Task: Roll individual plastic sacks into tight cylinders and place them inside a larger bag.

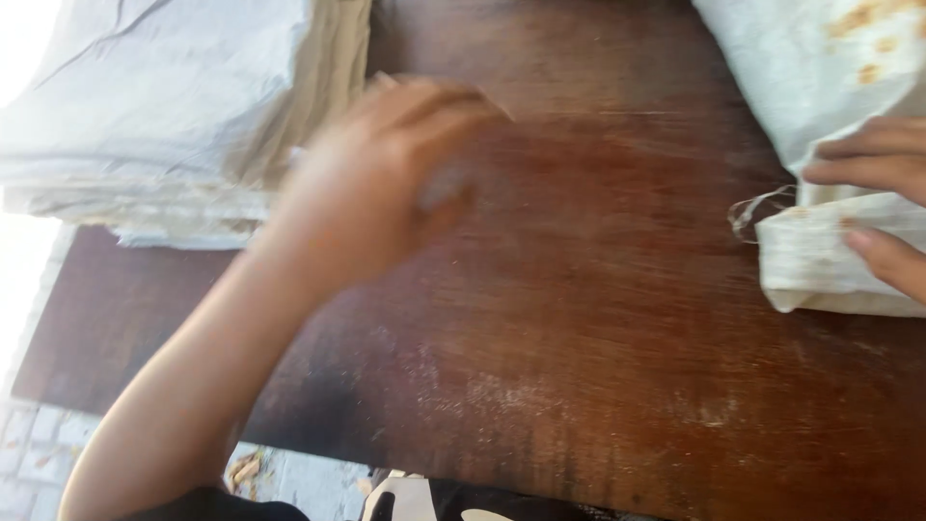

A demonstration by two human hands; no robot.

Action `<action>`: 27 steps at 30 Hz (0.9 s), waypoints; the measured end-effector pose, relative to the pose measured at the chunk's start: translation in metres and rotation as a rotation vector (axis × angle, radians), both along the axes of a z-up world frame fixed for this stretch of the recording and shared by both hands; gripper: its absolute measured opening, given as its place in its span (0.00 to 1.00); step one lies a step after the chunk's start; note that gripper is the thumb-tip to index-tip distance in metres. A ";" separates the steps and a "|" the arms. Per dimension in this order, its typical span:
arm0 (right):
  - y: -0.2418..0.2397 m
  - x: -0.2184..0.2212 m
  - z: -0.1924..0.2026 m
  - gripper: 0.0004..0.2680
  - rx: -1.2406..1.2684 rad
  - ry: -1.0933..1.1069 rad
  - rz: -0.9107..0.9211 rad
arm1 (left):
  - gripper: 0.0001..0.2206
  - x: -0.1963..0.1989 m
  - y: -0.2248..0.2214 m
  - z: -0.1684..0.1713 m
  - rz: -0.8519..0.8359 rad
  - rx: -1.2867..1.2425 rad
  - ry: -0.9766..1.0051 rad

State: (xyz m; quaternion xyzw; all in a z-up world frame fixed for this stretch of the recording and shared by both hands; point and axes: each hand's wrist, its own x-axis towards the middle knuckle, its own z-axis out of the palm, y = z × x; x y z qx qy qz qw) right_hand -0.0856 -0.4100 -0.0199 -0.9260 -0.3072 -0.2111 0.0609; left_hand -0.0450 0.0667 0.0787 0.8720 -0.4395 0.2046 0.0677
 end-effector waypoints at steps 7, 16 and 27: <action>0.195 0.052 0.088 0.15 -0.126 0.129 0.291 | 0.29 -0.010 0.110 0.017 0.339 -0.048 -0.179; 0.353 0.105 0.105 0.14 0.146 0.655 0.256 | 0.13 0.005 0.162 -0.005 0.304 -0.478 0.004; 0.396 0.153 0.066 0.28 0.984 1.154 0.353 | 0.05 -0.007 0.119 -0.018 0.249 -0.544 -0.324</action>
